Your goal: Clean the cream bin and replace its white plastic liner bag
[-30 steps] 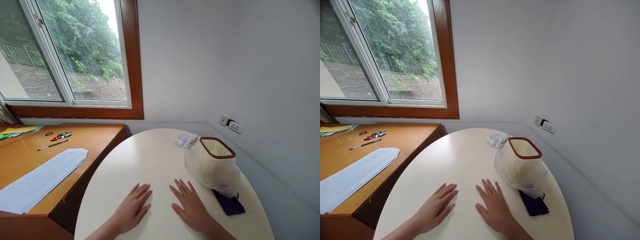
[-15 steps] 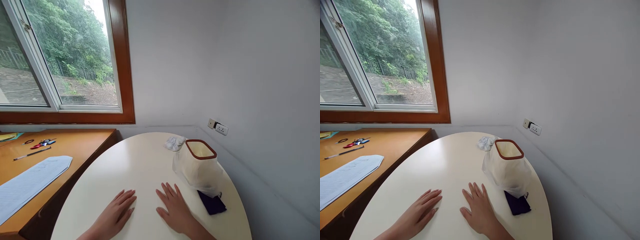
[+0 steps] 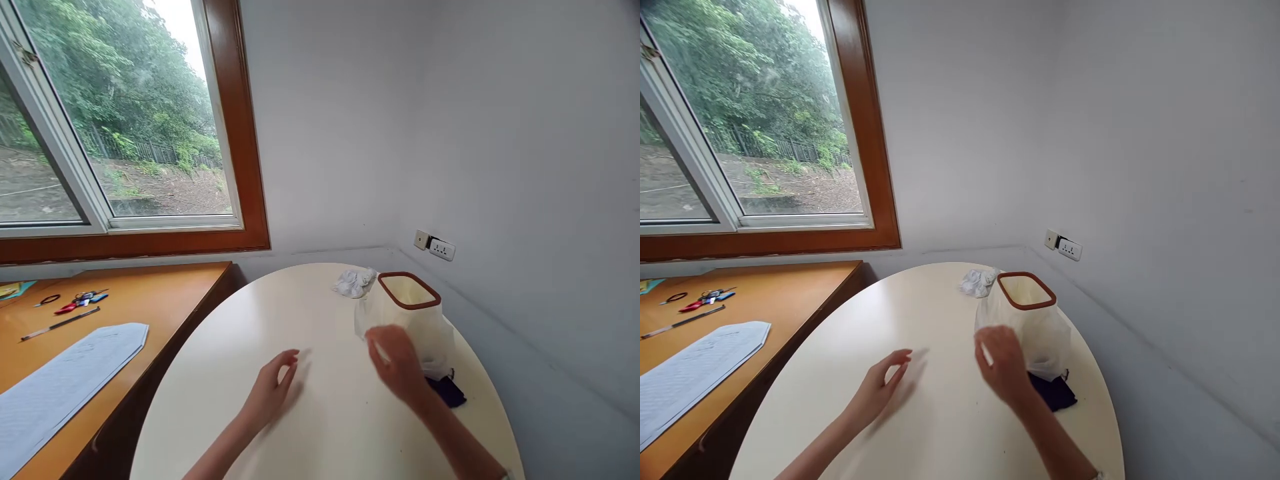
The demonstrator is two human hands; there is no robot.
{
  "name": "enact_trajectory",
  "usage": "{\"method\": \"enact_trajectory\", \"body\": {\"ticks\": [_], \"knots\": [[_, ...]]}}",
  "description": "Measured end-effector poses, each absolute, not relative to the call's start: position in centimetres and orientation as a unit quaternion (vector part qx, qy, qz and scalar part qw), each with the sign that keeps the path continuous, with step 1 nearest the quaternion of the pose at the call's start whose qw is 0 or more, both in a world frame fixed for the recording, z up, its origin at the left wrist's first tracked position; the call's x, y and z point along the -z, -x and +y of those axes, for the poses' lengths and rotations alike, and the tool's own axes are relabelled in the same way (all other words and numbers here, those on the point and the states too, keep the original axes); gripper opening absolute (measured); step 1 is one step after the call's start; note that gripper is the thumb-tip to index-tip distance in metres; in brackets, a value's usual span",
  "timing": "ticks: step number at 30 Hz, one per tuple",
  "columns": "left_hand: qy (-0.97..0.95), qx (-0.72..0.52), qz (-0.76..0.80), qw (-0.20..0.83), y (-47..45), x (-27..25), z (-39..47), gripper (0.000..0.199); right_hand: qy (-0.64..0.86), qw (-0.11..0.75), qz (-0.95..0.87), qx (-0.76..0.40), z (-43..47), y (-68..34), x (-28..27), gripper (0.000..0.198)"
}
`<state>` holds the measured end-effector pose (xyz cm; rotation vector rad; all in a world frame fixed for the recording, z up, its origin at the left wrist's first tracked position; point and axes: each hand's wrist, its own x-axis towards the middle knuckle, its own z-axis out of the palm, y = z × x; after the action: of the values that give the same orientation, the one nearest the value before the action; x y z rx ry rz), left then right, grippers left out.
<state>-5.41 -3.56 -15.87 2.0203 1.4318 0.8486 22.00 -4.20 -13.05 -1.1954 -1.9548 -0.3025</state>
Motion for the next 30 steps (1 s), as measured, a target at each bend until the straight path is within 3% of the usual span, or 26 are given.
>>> {"method": "enact_trajectory", "body": {"ticks": [2, 6, 12, 17, 21, 26, 30], "knots": [[-0.727, -0.356, 0.51, 0.291, 4.0, 15.4, -2.4, 0.035, 0.524, 0.421, -0.717, 0.183, -2.5, -23.9, 11.2, 0.026], [-0.681, -0.398, 0.517, 0.332, 2.7, 16.5, -0.9, 0.033, 0.618, 0.365, -0.653, 0.242, 0.5, -27.0, 10.4, 0.035], [-0.648, -0.418, 0.522, 0.366, 3.6, 18.7, -0.6, 0.031, 0.657, 0.278, -0.66, 0.236, 2.0, -27.9, 11.9, 0.03], [-0.605, -0.473, 0.487, 0.415, 3.3, 18.6, -0.8, 0.033, 0.631, 0.269, -0.691, 0.228, 1.3, -24.7, 11.0, 0.032], [-0.614, -0.492, 0.462, 0.41, 3.0, 19.1, -0.9, 0.054, 0.586, 0.302, -0.727, 0.194, 0.2, -20.0, 10.1, 0.03], [-0.656, -0.496, 0.432, 0.371, 2.8, 20.0, -1.0, 0.105, 0.517, 0.357, -0.764, 0.144, -0.9, -13.9, 9.8, 0.024], [-0.631, -0.513, 0.448, 0.371, 2.6, 19.6, -0.9, 0.12, 0.457, 0.397, -0.789, 0.101, -1.5, -10.0, 10.3, 0.023]]}}
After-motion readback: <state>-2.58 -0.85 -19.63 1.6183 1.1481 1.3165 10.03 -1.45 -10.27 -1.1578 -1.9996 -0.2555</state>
